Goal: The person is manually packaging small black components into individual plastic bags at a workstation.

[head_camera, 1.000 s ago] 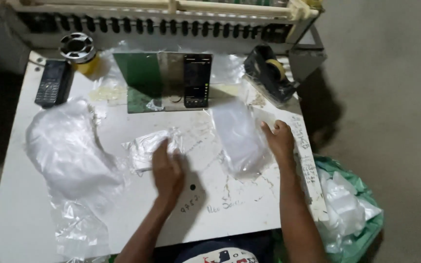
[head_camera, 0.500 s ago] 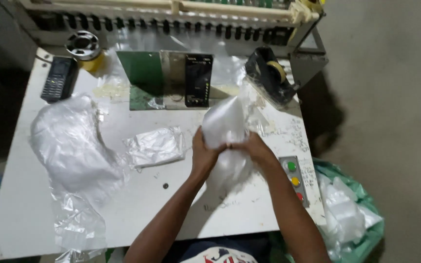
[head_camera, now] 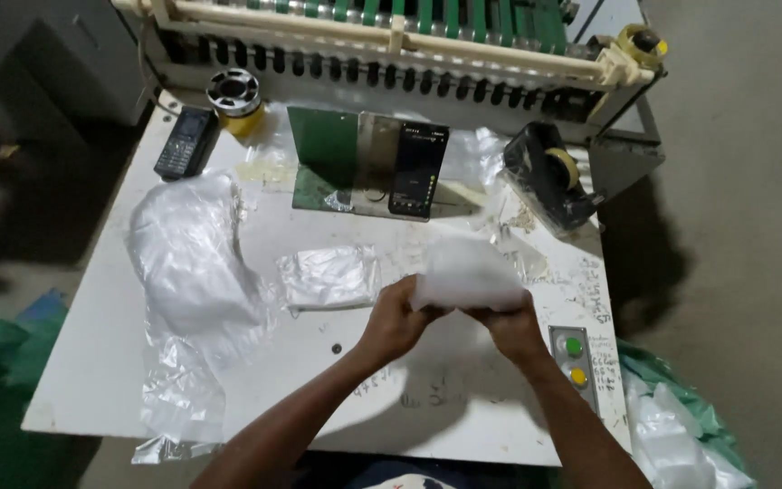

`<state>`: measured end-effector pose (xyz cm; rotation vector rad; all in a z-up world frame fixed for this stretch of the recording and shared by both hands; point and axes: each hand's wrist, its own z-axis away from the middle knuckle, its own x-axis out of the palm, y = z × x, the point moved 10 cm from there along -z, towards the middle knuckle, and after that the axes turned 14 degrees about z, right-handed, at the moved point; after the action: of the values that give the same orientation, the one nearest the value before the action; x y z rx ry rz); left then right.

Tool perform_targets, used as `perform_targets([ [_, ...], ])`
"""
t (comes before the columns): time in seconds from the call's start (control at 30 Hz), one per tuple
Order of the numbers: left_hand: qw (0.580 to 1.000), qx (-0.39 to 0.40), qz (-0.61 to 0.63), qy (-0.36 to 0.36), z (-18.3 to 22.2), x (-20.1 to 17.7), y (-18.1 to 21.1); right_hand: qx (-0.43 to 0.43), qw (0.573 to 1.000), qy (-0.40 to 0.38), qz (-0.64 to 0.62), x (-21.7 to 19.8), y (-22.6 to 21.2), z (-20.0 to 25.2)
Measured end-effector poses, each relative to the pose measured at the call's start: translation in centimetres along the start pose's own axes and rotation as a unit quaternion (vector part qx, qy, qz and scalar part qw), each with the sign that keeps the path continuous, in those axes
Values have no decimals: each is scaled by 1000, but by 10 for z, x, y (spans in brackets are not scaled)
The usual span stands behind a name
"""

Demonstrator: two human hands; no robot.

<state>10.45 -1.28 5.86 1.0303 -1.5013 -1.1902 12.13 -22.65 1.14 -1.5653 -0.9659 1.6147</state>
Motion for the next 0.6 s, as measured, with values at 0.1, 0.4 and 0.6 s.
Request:
perform_targets([
  [0.1,947,228,-216,-71,17,7,18,-314,948,-57,-6,5,-110,31],
  [0.4,986,-129,-42,-98,55,-29,-53,-195,978,-71,-34,53,-45,64],
  [0.6,969,-244,25,-11,49,-39,-41,-369,888,58,269,49,-78,86],
])
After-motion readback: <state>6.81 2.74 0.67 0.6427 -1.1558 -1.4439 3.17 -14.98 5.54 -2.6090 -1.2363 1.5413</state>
